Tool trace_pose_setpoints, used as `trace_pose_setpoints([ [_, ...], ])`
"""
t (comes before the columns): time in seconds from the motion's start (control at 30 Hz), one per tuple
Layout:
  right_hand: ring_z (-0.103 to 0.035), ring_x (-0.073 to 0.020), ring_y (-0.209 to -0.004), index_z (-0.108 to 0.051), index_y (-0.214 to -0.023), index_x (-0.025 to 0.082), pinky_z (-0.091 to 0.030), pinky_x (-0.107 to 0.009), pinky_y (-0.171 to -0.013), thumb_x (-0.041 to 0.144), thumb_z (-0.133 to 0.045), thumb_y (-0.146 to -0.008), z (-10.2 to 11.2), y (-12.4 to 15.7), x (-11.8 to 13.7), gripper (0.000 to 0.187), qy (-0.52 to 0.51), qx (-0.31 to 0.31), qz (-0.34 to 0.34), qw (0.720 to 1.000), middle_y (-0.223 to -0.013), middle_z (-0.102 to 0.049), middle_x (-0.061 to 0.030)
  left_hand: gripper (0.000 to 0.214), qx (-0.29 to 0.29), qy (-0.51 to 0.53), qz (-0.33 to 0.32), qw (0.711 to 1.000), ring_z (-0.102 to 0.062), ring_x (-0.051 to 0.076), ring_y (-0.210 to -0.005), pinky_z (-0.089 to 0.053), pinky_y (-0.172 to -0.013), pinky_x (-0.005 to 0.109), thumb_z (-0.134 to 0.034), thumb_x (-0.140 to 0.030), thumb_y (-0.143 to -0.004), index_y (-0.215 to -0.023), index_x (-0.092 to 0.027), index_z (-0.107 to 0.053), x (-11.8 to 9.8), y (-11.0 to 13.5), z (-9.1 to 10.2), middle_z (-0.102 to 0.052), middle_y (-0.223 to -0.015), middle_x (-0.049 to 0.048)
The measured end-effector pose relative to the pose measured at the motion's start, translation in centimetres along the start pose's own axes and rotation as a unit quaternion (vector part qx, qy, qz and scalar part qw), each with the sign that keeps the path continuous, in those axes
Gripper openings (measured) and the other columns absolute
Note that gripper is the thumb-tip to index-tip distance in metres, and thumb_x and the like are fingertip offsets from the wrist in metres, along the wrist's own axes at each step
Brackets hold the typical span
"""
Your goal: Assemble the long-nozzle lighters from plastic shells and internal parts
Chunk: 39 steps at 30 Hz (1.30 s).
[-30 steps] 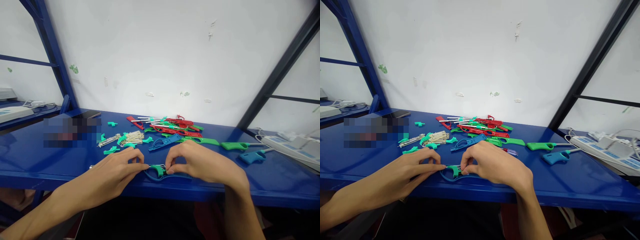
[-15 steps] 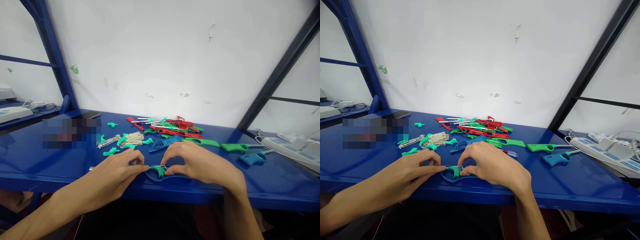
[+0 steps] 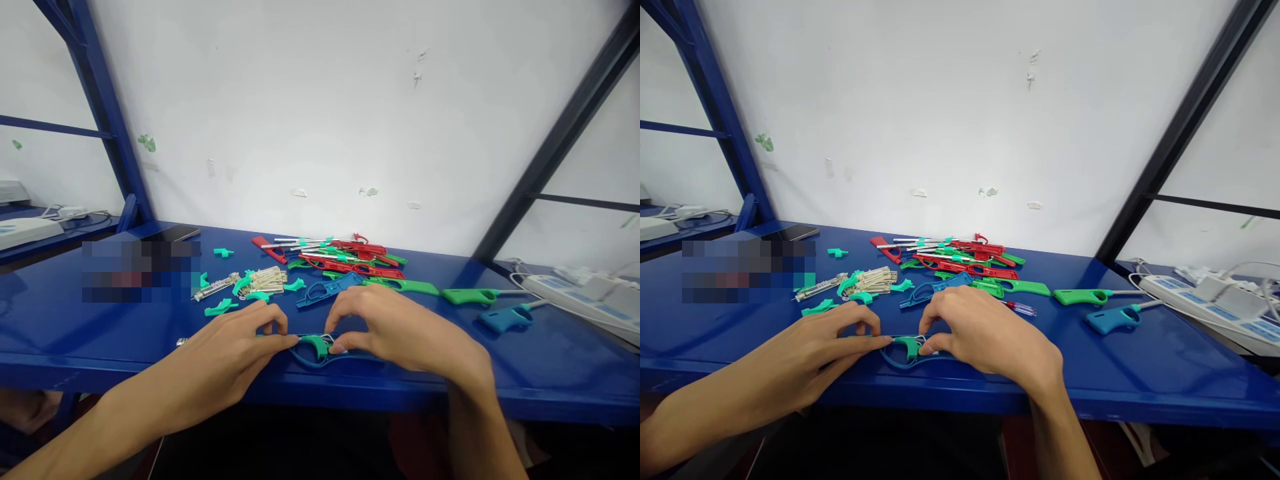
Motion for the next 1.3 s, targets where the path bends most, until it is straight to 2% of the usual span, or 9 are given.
trace_pose_setpoints([
  [0.1, -0.069, -0.0241, -0.103, -0.081, -0.102, 0.025, -0.049, -0.035, -0.090, 0.036, -0.083, -0.092, 0.0, 0.0, 0.3, 0.015, 0.000, 0.001, 0.004, 1.000, -0.104, -0.079, -0.0014, 0.045, -0.009, -0.004, -0.011, 1.000, -0.063, 0.020, -0.102, -0.048, -0.083, 0.030, -0.046, -0.011, -0.109, -0.142, -0.038, -0.061, -0.1, 0.0, 0.1, -0.060, -0.124, 0.0045],
  [0.33, -0.072, -0.0222, -0.095, -0.085, -0.097, 0.025, -0.051, -0.032, -0.087, 0.030, -0.081, -0.094, -0.1, -0.1, 0.4, 0.007, -0.004, 0.002, 0.030, 1.000, -0.098, -0.081, -0.0020, 0.044, -0.012, -0.005, -0.004, 1.000, -0.064, 0.019, -0.099, -0.051, -0.084, 0.029, -0.047, -0.010, -0.107, -0.136, -0.036, -0.067, -0.4, -0.2, 0.4, -0.063, -0.120, 0.0046],
  [0.53, -0.074, -0.0227, -0.095, -0.086, -0.099, 0.026, -0.053, -0.030, -0.085, 0.032, -0.079, -0.095, -0.1, 0.0, 0.0, 0.010, -0.028, 0.007, 0.031, 0.999, -0.100, -0.082, -0.0022, 0.050, -0.026, -0.009, -0.018, 0.999, -0.066, 0.019, -0.098, -0.052, -0.083, 0.028, -0.045, -0.010, -0.108, -0.143, -0.041, -0.064, -0.3, -0.3, 0.5, -0.064, -0.120, 0.0039],
  [0.67, -0.074, -0.0219, -0.095, -0.086, -0.100, 0.025, -0.053, -0.030, -0.086, 0.031, -0.071, -0.101, 0.1, 0.3, 0.3, 0.016, -0.034, 0.011, 0.039, 0.999, -0.102, -0.082, -0.0018, 0.047, -0.027, -0.014, -0.008, 1.000, -0.067, 0.018, -0.096, -0.053, -0.081, 0.026, -0.048, -0.012, -0.107, -0.139, -0.040, -0.068, -0.3, -0.2, 0.4, -0.064, -0.121, 0.0040],
  [0.9, -0.074, -0.0219, -0.096, -0.083, -0.098, 0.024, -0.052, -0.032, -0.088, 0.032, -0.061, -0.106, 0.9, 0.8, 0.2, 0.024, -0.030, -0.015, 0.042, 0.999, -0.103, -0.083, -0.0011, 0.042, -0.017, -0.016, 0.001, 1.000, -0.067, 0.018, -0.100, -0.053, -0.083, 0.027, -0.048, -0.013, -0.108, -0.137, -0.037, -0.067, -0.4, -0.1, 0.4, -0.064, -0.123, 0.0035],
  [1.1, -0.073, -0.0214, -0.105, -0.080, -0.102, 0.026, -0.050, -0.031, -0.092, 0.039, -0.061, -0.106, 1.4, 1.8, -1.1, 0.023, -0.021, -0.057, 0.009, 0.998, -0.111, -0.081, -0.0001, 0.035, -0.022, 0.000, 0.007, 1.000, -0.065, 0.020, -0.108, -0.052, -0.092, 0.030, -0.044, -0.024, -0.112, -0.138, -0.033, -0.065, -0.7, -0.2, 0.9, -0.064, -0.128, 0.0047],
  [1.23, -0.073, -0.0190, -0.100, -0.080, -0.101, 0.026, -0.051, -0.031, -0.092, 0.040, -0.062, -0.106, 1.7, 2.2, -1.4, 0.023, -0.015, -0.070, 0.004, 0.997, -0.108, -0.082, 0.0017, 0.033, -0.068, -0.007, 0.018, 0.997, -0.067, 0.022, -0.110, -0.052, -0.096, 0.034, -0.044, -0.027, -0.111, -0.132, -0.031, -0.070, 0.6, -0.3, 2.2, -0.067, -0.125, 0.0058],
  [1.3, -0.073, -0.0195, -0.100, -0.080, -0.103, 0.026, -0.052, -0.032, -0.093, 0.038, -0.060, -0.107, 1.9, 2.2, -1.4, 0.023, -0.013, -0.073, 0.012, 0.997, -0.108, -0.082, 0.0009, 0.032, -0.095, -0.018, 0.051, 0.994, -0.067, 0.024, -0.109, -0.054, -0.095, 0.037, -0.046, -0.033, -0.111, -0.129, -0.029, -0.072, 1.9, -0.3, 3.1, -0.067, -0.125, 0.0071],
])
Point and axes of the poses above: each hand's wrist, its own y-axis away from the middle knuckle, its own z-axis out of the back of the hand, x = y × z, the point moved 1 cm from there along -y, towards the middle knuckle
